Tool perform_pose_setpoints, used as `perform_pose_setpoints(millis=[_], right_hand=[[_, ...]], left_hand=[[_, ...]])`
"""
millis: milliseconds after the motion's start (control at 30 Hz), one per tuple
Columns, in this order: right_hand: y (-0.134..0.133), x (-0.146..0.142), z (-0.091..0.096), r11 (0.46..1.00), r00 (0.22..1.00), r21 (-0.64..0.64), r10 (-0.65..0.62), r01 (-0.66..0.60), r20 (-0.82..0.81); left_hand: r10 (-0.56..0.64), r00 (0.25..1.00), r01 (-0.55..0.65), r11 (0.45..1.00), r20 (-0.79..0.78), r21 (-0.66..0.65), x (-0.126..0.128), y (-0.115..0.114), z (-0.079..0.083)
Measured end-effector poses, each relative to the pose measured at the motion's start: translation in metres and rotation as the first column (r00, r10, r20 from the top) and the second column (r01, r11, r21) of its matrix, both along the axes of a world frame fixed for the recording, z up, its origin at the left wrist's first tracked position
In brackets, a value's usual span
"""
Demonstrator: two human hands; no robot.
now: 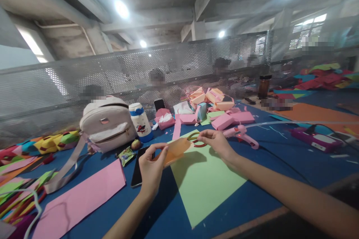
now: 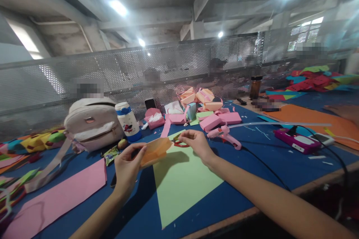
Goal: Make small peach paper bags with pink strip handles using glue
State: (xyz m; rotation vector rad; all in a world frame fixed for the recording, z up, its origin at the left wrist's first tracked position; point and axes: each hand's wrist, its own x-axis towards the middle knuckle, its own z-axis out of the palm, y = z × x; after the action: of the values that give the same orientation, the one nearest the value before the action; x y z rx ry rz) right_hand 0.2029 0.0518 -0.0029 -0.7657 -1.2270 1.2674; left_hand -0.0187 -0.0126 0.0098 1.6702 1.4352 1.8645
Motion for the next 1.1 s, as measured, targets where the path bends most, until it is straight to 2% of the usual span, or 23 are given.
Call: perform_pose_setpoints(millis=[433, 1100], right_hand=[[-0.0051, 0.0020, 0.0067, 0.999, 0.996, 0.036, 0.007, -0.010, 0.085], [-0.0048, 0.0000, 0.0049, 0.999, 0.998, -0.006, 0.048, -0.048, 0.037]], left_hand=[[0.007, 0.999, -0.007, 1.000, 0.039, -0.013, 0.0017, -0.0007, 0.0049], [-0.015, 0.997, 0.018, 0.999, 0.071, -0.049, -0.0005, 0.0017, 0.0024]])
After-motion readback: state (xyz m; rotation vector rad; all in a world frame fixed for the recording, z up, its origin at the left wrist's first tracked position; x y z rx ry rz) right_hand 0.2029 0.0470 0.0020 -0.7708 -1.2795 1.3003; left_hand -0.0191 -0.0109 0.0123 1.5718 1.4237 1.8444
